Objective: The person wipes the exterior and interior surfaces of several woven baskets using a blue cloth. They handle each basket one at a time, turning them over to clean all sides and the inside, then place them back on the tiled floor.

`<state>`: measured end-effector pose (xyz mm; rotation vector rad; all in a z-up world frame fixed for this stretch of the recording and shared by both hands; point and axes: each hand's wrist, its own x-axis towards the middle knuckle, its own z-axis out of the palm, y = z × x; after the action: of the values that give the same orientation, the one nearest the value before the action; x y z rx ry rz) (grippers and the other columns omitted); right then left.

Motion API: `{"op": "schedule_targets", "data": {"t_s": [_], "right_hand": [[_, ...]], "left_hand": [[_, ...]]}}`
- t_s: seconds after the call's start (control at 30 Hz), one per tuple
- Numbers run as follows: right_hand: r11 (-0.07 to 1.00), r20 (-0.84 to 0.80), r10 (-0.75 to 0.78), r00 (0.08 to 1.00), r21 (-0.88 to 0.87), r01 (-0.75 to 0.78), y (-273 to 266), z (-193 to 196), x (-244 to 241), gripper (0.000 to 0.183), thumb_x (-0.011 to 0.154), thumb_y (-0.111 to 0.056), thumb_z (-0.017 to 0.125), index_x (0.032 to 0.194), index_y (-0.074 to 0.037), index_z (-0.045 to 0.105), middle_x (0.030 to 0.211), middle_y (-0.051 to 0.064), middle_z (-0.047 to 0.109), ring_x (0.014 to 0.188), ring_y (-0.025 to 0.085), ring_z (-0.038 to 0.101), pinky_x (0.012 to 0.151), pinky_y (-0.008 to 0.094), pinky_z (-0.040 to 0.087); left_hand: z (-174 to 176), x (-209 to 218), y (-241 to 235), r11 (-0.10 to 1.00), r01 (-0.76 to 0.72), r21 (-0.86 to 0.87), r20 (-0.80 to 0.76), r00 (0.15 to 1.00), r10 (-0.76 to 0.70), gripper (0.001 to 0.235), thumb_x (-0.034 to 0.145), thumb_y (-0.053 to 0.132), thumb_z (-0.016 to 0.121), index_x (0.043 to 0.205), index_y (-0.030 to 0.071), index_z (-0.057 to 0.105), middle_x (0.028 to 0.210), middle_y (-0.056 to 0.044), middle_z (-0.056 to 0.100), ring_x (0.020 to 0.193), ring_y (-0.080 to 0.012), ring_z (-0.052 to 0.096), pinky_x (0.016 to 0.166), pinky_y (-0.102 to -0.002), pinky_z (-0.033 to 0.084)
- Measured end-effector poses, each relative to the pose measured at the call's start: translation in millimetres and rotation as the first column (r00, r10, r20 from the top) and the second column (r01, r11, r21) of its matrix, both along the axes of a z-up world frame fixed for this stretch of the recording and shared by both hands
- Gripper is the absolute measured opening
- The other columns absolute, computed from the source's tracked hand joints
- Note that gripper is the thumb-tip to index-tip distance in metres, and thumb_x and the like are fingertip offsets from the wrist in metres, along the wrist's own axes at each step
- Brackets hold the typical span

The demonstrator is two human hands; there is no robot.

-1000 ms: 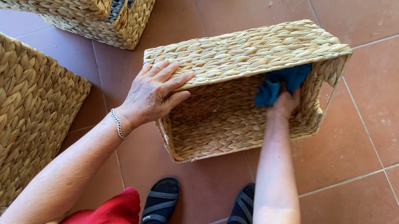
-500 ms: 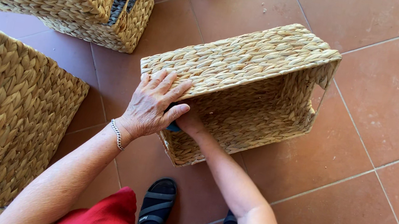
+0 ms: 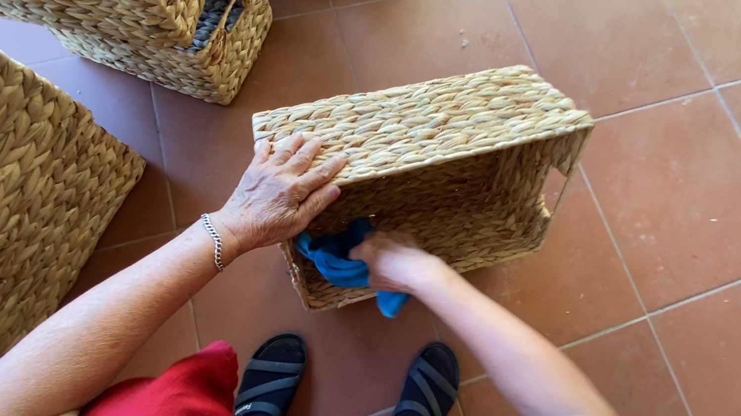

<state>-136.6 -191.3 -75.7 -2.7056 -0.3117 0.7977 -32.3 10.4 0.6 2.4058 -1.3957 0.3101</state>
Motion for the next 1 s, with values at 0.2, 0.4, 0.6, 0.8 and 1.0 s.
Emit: {"op": "schedule_targets", "data": {"t_s": [0.2,0.4,0.6,0.8,1.0], "right_hand": [[0.913,-0.028,-0.059,0.998,0.402,0.066,-119,167,-23,0.046,0.071,-0.009,0.070,0.117,-0.014,0.073,0.106,0.010,0.080,0.100,0.021,0.075,0.089,0.034,0.058],[0.890,0.745,-0.421,0.517,0.230,0.394,-184,170,-13,0.045,0.088,-0.016,0.074,0.132,-0.015,0.070,0.123,0.013,0.071,0.116,0.035,0.064,0.101,0.044,0.052],[0.863,0.770,-0.274,0.576,-0.069,0.501,-139,104,-6,0.042,0.081,-0.031,0.080,0.120,-0.024,0.069,0.111,0.016,0.063,0.105,0.041,0.057,0.082,0.055,0.050],[0.982,0.818,-0.041,0.573,0.139,-0.128,-5,86,-14,0.040,0.081,-0.011,0.072,0.120,-0.012,0.067,0.102,0.014,0.063,0.097,0.032,0.059,0.083,0.048,0.053],[0.995,0.815,-0.006,0.580,0.060,-0.074,-44,89,-23,0.048,0.069,0.000,0.068,0.113,-0.017,0.072,0.106,0.009,0.067,0.098,0.035,0.062,0.084,0.046,0.054]], "left_hand": [[6,-7,5,0.997,0.062,0.038,-0.042,0.997,-0.060,0.079,0.069,0.043,0.079,0.140,0.013,0.060,0.142,-0.021,0.054,0.132,-0.0419,0.046,0.103,-0.055,0.034],[1,-40,8,0.998,-0.009,-0.057,-0.154,0.988,0.000,0.068,0.073,0.044,0.079,0.133,0.017,0.061,0.143,-0.010,0.055,0.135,-0.0328,0.046,0.115,-0.061,0.025],[-11,-73,7,0.987,0.004,-0.160,-0.067,0.998,-0.015,0.074,0.072,0.048,0.080,0.132,0.011,0.058,0.147,-0.021,0.043,0.138,-0.0417,0.037,0.110,-0.073,0.013],[-16,-92,18,0.977,0.028,-0.212,-0.144,0.988,-0.060,0.061,0.082,0.044,0.077,0.126,0.008,0.056,0.139,-0.019,0.047,0.138,-0.0411,0.038,0.115,-0.071,0.017],[-9,-101,23,0.980,0.106,-0.166,-0.091,0.988,-0.123,0.055,0.076,0.045,0.079,0.116,0.012,0.059,0.126,-0.014,0.053,0.129,-0.0361,0.046,0.111,-0.069,0.018]]}}
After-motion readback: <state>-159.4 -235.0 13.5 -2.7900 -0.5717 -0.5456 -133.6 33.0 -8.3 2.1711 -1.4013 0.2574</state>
